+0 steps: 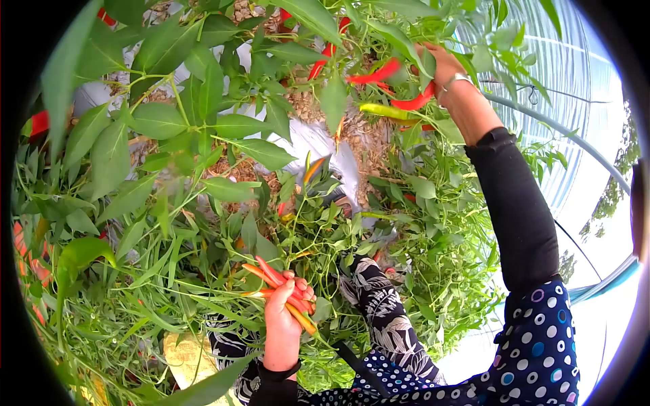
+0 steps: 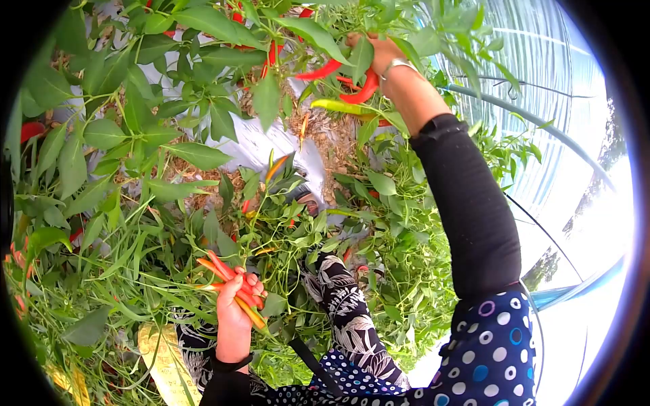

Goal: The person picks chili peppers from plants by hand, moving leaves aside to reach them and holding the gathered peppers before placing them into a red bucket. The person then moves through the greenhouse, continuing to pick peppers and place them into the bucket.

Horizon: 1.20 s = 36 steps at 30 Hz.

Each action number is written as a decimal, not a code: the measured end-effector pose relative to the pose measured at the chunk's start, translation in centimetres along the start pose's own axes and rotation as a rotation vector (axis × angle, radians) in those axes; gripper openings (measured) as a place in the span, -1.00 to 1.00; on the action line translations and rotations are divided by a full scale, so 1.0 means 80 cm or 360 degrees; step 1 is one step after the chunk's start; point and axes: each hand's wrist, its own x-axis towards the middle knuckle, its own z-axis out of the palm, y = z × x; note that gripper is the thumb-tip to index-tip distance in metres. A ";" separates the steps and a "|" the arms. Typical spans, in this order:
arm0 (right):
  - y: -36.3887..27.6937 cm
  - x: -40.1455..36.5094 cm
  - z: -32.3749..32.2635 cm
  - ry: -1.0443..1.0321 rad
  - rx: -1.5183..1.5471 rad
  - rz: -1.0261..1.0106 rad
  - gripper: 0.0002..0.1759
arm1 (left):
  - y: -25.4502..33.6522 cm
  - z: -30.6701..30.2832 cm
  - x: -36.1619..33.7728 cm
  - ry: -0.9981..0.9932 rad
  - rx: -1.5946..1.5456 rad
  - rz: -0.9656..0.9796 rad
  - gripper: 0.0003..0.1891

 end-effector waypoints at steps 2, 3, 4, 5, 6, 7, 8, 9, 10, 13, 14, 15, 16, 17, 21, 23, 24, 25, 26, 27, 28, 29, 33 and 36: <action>0.024 0.011 -0.018 -0.0148 0.0131 0.0014 -0.65 | 0.000 -0.001 0.000 -0.0016 -0.0001 0.0013 -0.81; 0.024 0.010 -0.023 -0.0298 0.0265 0.0024 -0.68 | 0.000 -0.002 0.000 -0.0007 -0.0018 0.0014 -0.81; 0.021 0.006 -0.038 -0.0305 0.0264 0.0021 -0.68 | 0.000 -0.002 0.000 0.0003 -0.0038 0.0015 -0.80; 0.002 -0.020 -0.049 -0.0481 0.0451 0.0089 -0.73 | 0.000 -0.002 0.000 0.0006 -0.0044 0.0018 -0.80; -0.009 -0.040 -0.057 -0.0655 0.0637 0.0157 -0.77 | 0.000 -0.001 0.000 0.0007 -0.0042 0.0013 -0.80; -0.010 -0.046 -0.062 -0.0656 0.0636 0.0155 -0.77 | 0.000 0.000 0.000 0.0007 -0.0037 0.0007 -0.80; -0.016 -0.053 -0.061 -0.0839 0.0803 0.0222 -0.76 | 0.001 0.001 0.000 0.0001 -0.0037 0.0015 -0.80; -0.022 -0.059 -0.059 -0.1025 0.0972 0.0287 -0.76 | 0.001 0.003 0.000 -0.0001 -0.0040 0.0002 -0.80; -0.018 -0.061 -0.048 -0.0907 0.0869 0.0188 -0.78 | 0.001 0.003 -0.001 0.0000 -0.0040 -0.0015 -0.80; -0.005 -0.019 0.006 -0.0668 0.0381 -0.0149 -0.74 | -0.001 0.002 0.000 0.0045 -0.0022 0.0014 -0.80; -0.004 -0.003 0.031 -0.0557 0.0279 -0.0216 -0.73 | -0.001 0.001 0.000 0.0037 -0.0047 -0.0004 -0.81; -0.001 0.018 0.051 -0.0448 0.0179 -0.0283 -0.72 | 0.000 0.001 0.000 0.0043 -0.0042 0.0007 -0.81; 0.015 0.060 0.065 -0.0518 -0.0030 -0.0503 -0.71 | 0.000 0.002 0.000 0.0042 -0.0050 -0.0009 -0.81; 0.011 0.063 0.084 -0.0585 -0.0242 -0.0718 -0.70 | 0.001 0.002 -0.001 0.0044 -0.0060 -0.0029 -0.82; 0.006 0.052 0.087 -0.0674 -0.0401 -0.0976 -0.73 | 0.000 -0.002 -0.002 0.0059 -0.0056 -0.0007 -0.81; -0.002 0.052 0.076 -0.0554 -0.0981 -0.1125 -0.73 | 0.000 -0.002 -0.002 0.0058 -0.0073 -0.0011 -0.80; 0.004 0.049 0.073 -0.0443 -0.0969 -0.1214 -0.75 | 0.000 -0.002 -0.002 0.0050 -0.0069 -0.0011 -0.80; 0.007 0.047 0.067 -0.0445 -0.0964 -0.1214 -0.75 | 0.000 -0.002 -0.002 0.0042 -0.0065 -0.0010 -0.80; 0.006 0.038 0.061 -0.0311 -0.0977 -0.1283 -0.77 | 0.000 -0.004 -0.002 0.0043 -0.0078 -0.0013 -0.80; -0.002 0.022 0.059 -0.0179 -0.0990 -0.1350 -0.78 | 0.001 -0.003 -0.002 0.0049 -0.0079 -0.0010 -0.80; -0.016 0.011 0.054 -0.0005 -0.1172 -0.1279 -0.78 | 0.001 -0.002 -0.002 0.0053 -0.0072 -0.0008 -0.80; -0.039 -0.003 0.050 0.0168 -0.1352 -0.1201 -0.78 | 0.002 -0.002 -0.002 0.0057 -0.0066 -0.0006 -0.80; -0.072 -0.035 -0.005 -0.0482 -0.0432 -0.0699 -0.78 | 0.002 0.003 -0.004 0.0051 -0.0054 -0.0027 -0.80; -0.050 -0.058 -0.018 -0.0814 -0.0068 -0.0618 -0.78 | 0.006 0.010 -0.006 0.0078 -0.0044 -0.0028 -0.80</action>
